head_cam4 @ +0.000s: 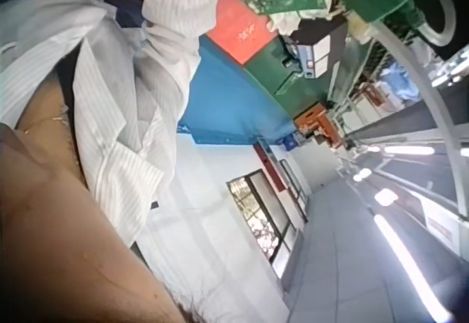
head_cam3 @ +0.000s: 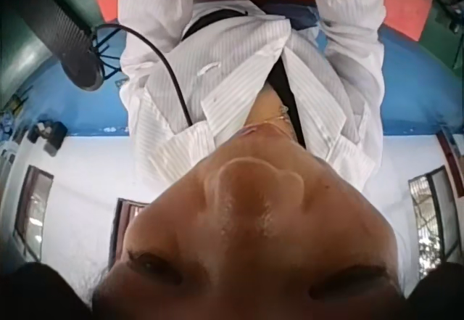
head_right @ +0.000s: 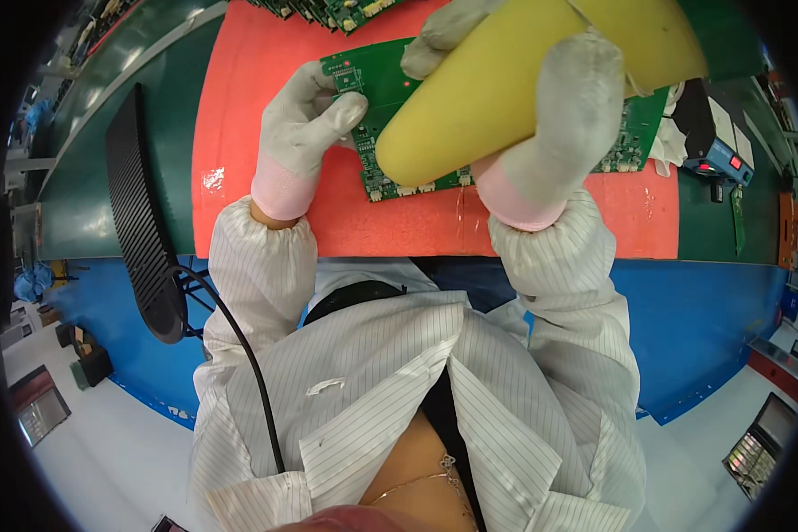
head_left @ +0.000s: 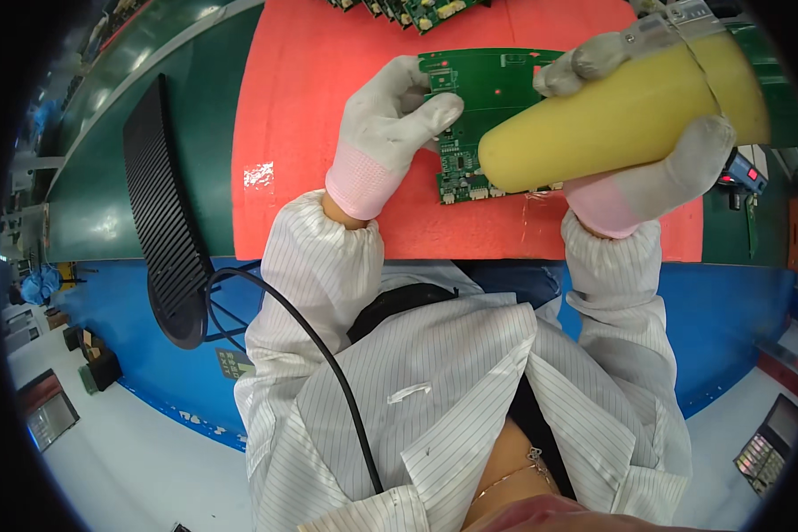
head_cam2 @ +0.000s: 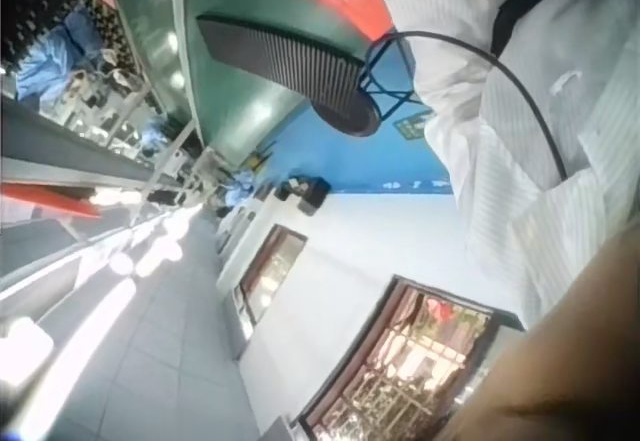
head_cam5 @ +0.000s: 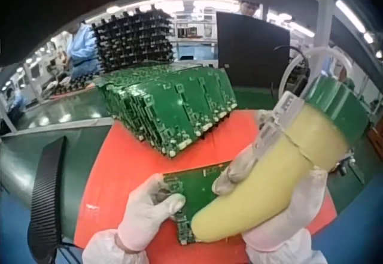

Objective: Applying a liquid substance to printed circuit boards using a manual dispensing tool at an assembly station.

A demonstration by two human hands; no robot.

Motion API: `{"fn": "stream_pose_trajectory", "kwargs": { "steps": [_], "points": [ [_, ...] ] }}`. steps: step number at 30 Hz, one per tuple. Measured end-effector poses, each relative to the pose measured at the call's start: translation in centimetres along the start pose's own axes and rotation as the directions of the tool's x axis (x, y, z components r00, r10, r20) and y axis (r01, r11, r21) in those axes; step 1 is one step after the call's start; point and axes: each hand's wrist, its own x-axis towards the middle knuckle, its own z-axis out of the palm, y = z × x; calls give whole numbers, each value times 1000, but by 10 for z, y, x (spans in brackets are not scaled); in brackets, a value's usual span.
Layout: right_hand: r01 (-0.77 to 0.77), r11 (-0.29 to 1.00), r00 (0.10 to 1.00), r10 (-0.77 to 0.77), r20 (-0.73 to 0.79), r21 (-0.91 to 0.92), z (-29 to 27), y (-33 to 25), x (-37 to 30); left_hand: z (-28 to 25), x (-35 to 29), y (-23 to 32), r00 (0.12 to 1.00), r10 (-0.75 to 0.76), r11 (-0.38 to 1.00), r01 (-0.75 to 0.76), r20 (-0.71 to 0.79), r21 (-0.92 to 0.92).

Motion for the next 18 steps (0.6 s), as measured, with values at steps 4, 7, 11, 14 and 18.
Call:
{"fn": "stream_pose_trajectory", "kwargs": {
  "steps": [4,7,11,14,18],
  "points": [
    [-54,998,998,52,37,36,4,8,0,3,-3,0,999,40,999,-40,22,1],
    [-70,996,996,67,58,47,4,13,1,4,-4,0,997,72,997,-71,10,-42],
    [-68,996,994,63,89,56,3,16,2,4,-4,-1,998,60,994,-60,-7,-89],
    [-64,996,993,58,105,60,3,16,3,4,-3,-1,998,64,996,-64,-6,-61],
    [-103,990,994,98,48,99,8,14,3,5,-3,0,998,62,997,-63,-11,-49]
  ]
}}
